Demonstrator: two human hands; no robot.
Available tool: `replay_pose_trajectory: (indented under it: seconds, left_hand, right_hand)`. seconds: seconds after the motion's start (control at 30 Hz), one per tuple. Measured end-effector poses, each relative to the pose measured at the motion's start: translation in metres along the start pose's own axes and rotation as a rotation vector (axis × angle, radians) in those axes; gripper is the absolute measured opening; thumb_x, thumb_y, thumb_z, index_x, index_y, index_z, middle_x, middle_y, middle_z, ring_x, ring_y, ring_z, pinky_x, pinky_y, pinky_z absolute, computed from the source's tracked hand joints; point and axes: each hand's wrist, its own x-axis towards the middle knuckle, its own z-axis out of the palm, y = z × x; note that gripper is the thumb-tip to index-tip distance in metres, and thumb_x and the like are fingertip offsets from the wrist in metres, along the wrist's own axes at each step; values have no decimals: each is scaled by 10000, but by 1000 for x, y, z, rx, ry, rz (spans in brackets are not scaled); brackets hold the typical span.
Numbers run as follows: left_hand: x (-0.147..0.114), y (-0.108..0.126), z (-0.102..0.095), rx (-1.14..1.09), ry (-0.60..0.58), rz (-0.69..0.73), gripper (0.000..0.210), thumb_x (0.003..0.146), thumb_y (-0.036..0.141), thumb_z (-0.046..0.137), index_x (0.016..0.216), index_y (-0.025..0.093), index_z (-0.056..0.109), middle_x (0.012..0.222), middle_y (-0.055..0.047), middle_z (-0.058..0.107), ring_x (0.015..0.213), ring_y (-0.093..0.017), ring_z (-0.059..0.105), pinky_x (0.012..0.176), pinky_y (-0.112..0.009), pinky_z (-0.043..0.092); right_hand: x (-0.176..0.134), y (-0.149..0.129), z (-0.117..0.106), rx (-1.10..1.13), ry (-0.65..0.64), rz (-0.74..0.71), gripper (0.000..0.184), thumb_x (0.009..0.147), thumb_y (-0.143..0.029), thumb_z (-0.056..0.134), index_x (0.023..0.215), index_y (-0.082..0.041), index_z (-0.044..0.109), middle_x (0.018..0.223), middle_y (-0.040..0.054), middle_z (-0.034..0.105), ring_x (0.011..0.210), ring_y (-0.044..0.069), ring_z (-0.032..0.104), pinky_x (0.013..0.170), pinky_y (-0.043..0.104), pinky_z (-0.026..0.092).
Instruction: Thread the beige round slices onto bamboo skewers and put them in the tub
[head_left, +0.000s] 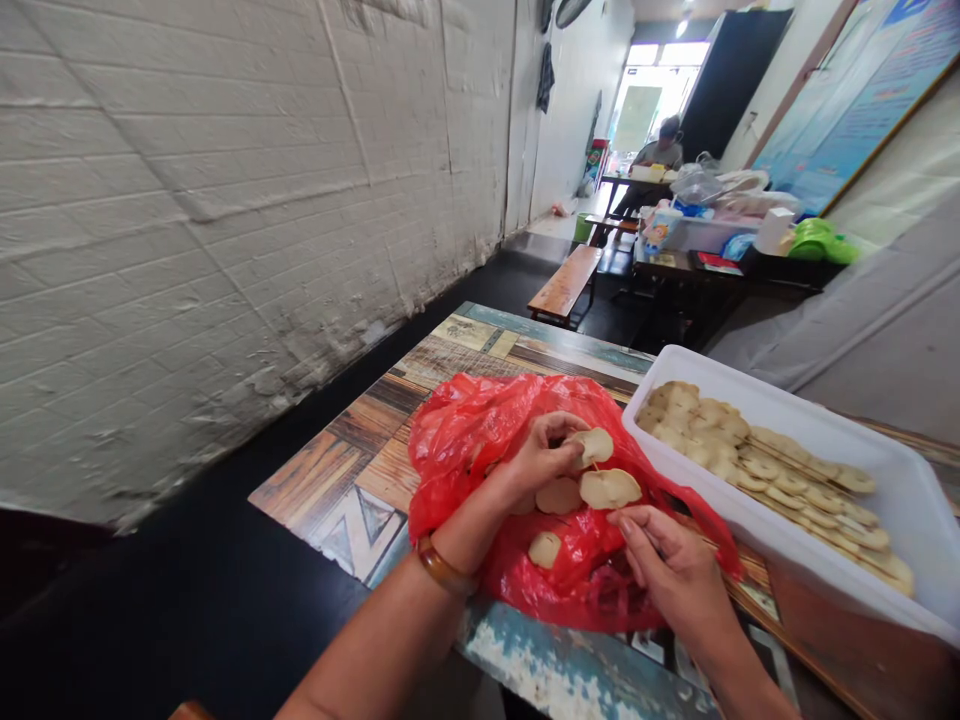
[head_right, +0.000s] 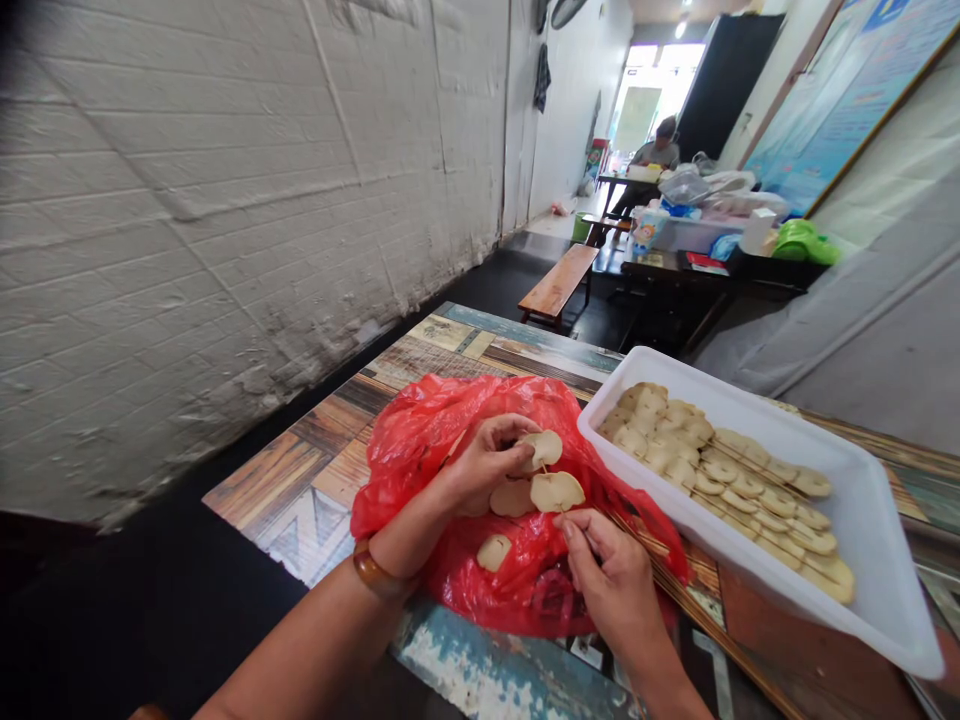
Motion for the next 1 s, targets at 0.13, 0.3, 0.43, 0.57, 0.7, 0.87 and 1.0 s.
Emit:
replay_pose_trajectory:
  seconds: [0.13, 0.3, 0.43, 0.57, 0.7, 0.87, 1.0]
  left_hand:
    - [-1, 3, 1, 42, -20, 7, 208, 643, 221, 642, 829, 132, 614, 693, -7, 585, 613, -92, 494, 571, -199, 368]
    - [-1, 2, 0, 56, -61, -12, 230, 650, 246, 650, 839, 120, 619, 641, 8, 558, 553, -68, 442, 527, -191, 312]
    - [-1, 0, -1, 16, -89, -41, 264, 629, 270, 684, 835, 121, 615, 640, 8, 566, 554, -70, 457, 527, -191, 313]
    - [-2, 1, -2, -73, -62, -54, 431, 603, 290, 740, 979, 145, 589, 581, 58, 513, 507, -55, 436, 518, -182, 326]
    - [-3, 7, 1, -193, -20, -151, 482, 609, 407, 756, 980, 140, 603, 715, 6, 599, 584, -86, 528, 560, -205, 398]
    - [-4, 5, 4, -297, -133, -200, 438, 576, 435, 786, 831, 105, 653, 763, -44, 637, 655, -102, 561, 641, -215, 418]
    - [-4, 0, 3, -277, -103, -207, 435, 513, 356, 834, 824, 117, 648, 752, -20, 635, 639, -89, 555, 625, -203, 408]
  right_hand:
    - [0, 0, 1, 29, 0, 26, 312, 886, -460, 463, 823, -190, 607, 481, -64, 432, 453, 125, 437, 483, 236, 352]
    - [0, -6, 3, 66, -2, 58, 339, 875, -495, 463, 744, -203, 574, 482, -59, 427, 456, 131, 433, 490, 245, 361]
    - [1, -8, 2, 80, -12, 62, 333, 868, -494, 470, 726, -206, 559, 482, -59, 435, 462, 129, 433, 508, 247, 361]
    - [0, -5, 3, 191, -24, 91, 315, 860, -487, 497, 752, -198, 560, 473, -71, 417, 432, 106, 386, 460, 229, 318]
    - [0, -4, 7, 388, -17, 187, 309, 834, -508, 530, 804, -203, 572, 457, -83, 387, 383, 87, 309, 384, 212, 230]
    - [1, -5, 11, 529, -31, 253, 329, 803, -528, 575, 805, -200, 564, 440, -94, 370, 358, 67, 254, 363, 200, 167]
    - [2, -8, 11, 548, -24, 256, 342, 781, -535, 596, 792, -193, 579, 430, -91, 365, 362, 68, 261, 356, 201, 175]
